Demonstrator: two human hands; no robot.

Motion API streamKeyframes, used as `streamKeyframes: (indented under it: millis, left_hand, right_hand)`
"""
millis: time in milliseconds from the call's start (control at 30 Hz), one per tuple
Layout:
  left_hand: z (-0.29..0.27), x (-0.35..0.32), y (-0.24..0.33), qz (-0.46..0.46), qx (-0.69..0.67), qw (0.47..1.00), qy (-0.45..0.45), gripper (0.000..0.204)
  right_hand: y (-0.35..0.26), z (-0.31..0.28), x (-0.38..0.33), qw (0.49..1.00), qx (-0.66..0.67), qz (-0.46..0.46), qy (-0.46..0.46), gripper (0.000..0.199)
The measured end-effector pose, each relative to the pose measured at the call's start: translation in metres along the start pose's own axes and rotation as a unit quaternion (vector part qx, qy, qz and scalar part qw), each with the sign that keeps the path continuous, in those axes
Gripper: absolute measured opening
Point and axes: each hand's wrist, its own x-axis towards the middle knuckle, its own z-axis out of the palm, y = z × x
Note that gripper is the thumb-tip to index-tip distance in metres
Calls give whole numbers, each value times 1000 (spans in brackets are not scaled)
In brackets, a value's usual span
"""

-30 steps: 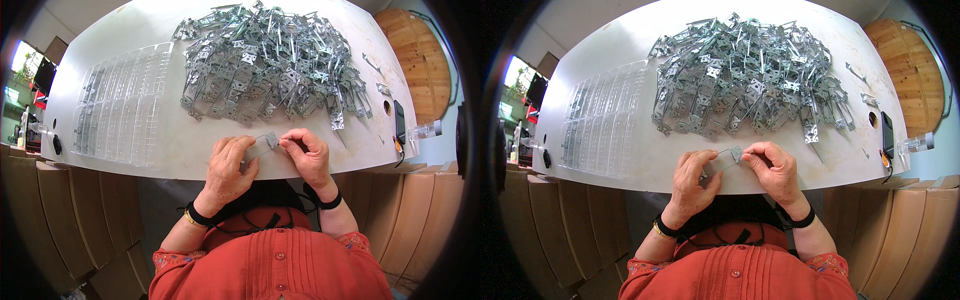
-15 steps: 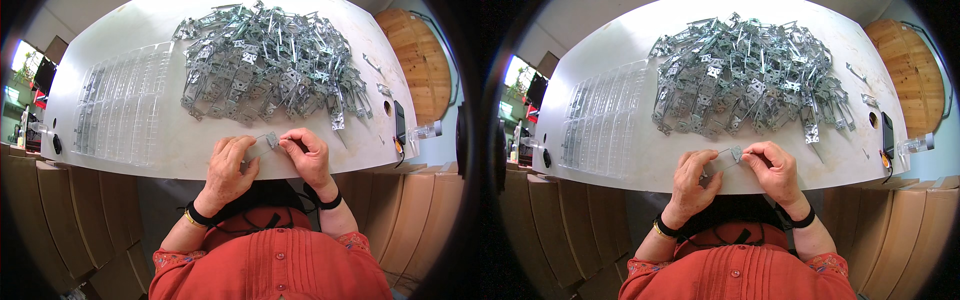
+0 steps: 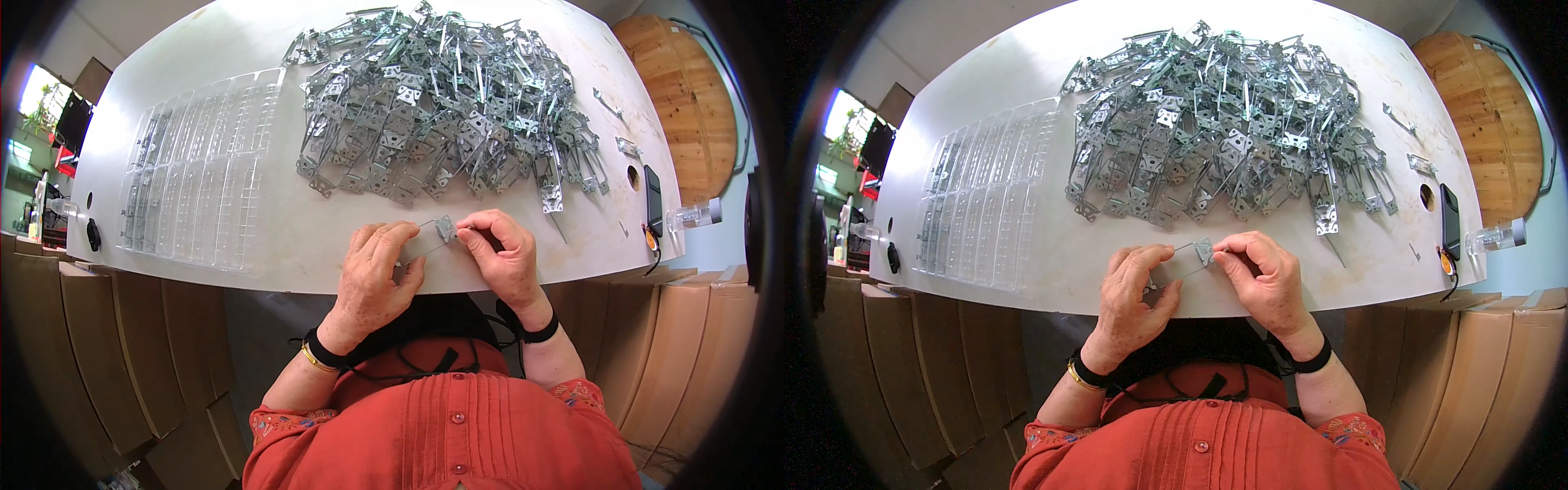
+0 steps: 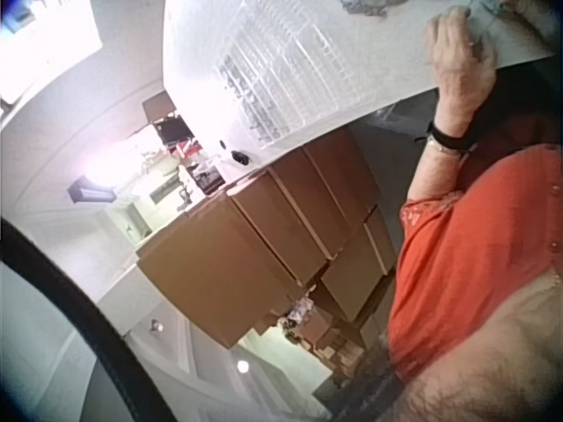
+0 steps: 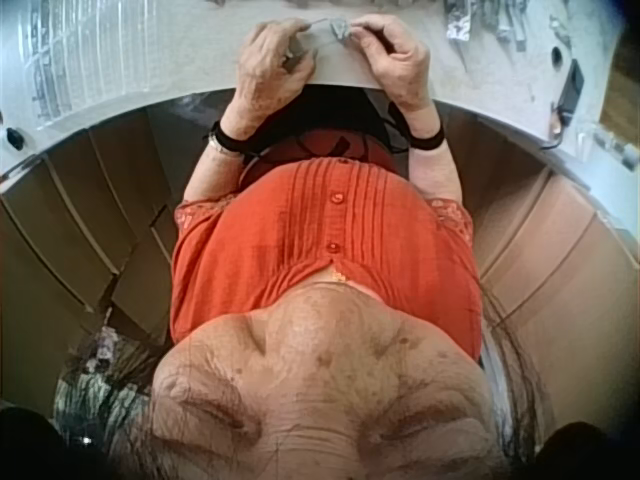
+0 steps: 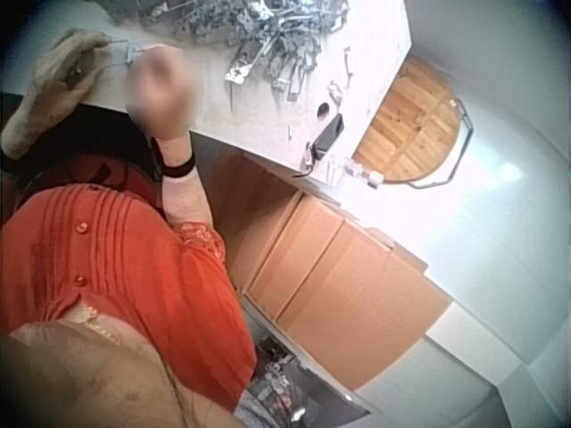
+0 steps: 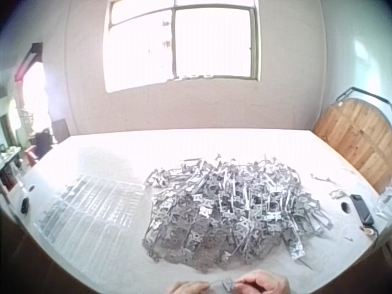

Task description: The person repeatedly picks up small metal brackets and thin metal rods from a pile on a white table. They insert the rods into the brackets to assemble them and then place the completed units into a clear plastic organizer tray.

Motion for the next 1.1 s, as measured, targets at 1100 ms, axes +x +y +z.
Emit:
streamKeyframes:
  millis: [1100]
  left_hand:
    - [0, -1, 0, 6, -11, 1000, -6, 50]
  right_hand:
    - [12, -3, -8, 997, 67, 20, 26, 10]
